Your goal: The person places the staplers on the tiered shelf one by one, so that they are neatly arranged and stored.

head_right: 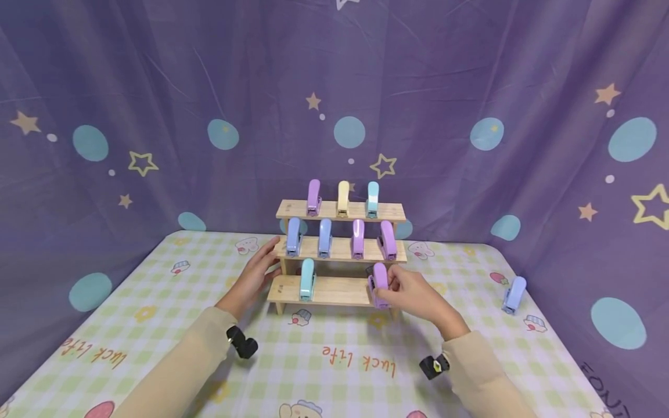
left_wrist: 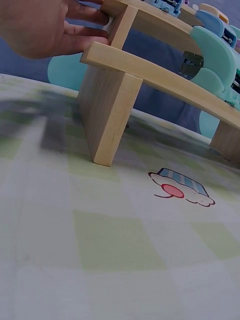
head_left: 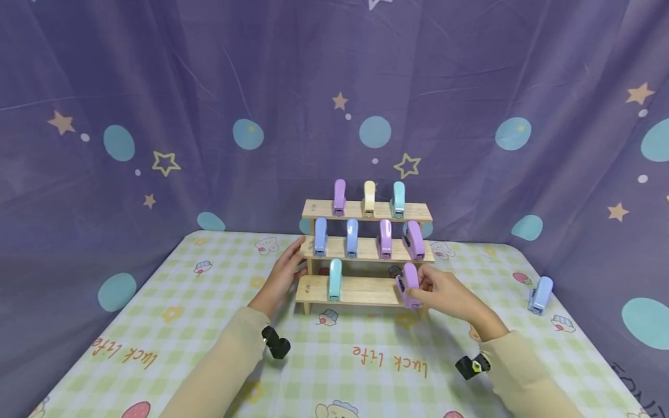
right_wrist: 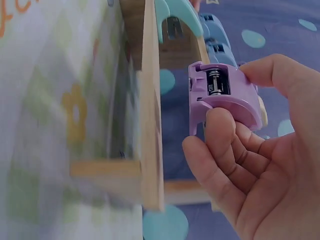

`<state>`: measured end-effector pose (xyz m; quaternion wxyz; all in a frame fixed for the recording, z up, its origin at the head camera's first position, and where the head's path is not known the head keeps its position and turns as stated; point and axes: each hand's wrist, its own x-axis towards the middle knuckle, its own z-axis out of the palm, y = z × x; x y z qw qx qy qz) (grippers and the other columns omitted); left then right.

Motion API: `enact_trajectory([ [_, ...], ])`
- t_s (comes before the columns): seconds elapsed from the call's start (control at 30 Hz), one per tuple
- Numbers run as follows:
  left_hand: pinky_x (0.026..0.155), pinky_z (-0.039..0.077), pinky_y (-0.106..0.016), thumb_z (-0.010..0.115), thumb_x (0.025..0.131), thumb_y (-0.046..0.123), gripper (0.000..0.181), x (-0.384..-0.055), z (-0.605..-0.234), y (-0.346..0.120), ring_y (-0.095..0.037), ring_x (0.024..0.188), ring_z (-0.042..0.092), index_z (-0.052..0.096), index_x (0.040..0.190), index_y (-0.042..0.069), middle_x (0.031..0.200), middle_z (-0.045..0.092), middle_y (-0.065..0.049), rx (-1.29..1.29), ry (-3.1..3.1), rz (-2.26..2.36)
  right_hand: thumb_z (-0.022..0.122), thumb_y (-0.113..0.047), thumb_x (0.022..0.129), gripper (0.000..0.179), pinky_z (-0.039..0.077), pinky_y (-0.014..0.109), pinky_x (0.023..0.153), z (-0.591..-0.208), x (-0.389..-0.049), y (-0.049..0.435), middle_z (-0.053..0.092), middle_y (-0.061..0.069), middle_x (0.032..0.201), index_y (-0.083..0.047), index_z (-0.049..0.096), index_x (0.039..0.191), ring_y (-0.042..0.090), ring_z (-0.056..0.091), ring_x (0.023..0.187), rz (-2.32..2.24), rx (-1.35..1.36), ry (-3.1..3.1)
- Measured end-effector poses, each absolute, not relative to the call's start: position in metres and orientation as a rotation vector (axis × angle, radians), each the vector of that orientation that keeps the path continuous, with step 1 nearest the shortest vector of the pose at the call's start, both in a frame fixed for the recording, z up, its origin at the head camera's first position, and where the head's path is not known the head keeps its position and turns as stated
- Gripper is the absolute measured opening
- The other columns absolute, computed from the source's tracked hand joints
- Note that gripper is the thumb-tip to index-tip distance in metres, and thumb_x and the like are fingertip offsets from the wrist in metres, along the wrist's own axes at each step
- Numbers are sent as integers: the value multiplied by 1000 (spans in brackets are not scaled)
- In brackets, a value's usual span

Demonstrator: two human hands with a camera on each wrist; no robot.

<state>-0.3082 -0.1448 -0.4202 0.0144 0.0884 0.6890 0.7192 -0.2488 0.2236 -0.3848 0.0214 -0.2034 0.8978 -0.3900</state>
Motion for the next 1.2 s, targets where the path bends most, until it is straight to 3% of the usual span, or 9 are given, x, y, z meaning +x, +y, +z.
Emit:
enact_trajectory([
  [0.17,115,34,-47,39,111,27,52,-311,-423,-145,-33,140,36,27,160,20,159,31,-11,278,2158,2237,70,-27,91,26,44,27,52,-392,-254,204,57,0,72,-10,50,88,14,52,61,-1234,-668,2778],
  [0.6,116,31,-48,39,111,27,53,-309,-420,-143,-33,142,34,25,161,19,160,29,-11,278,2130,2247,74,-34,89,31,44,29,56,-405,-265,165,56,-2,75,-13,51,89,14,51,64,-1309,-583,2861],
  [1.2,115,35,-45,39,110,26,51,-309,-420,-143,-31,140,37,28,160,21,160,31,-8,267,2167,2238,75,-40,89,34,41,27,53,-410,-271,144,56,0,73,-14,53,88,14,48,62,-1335,-528,2831],
])
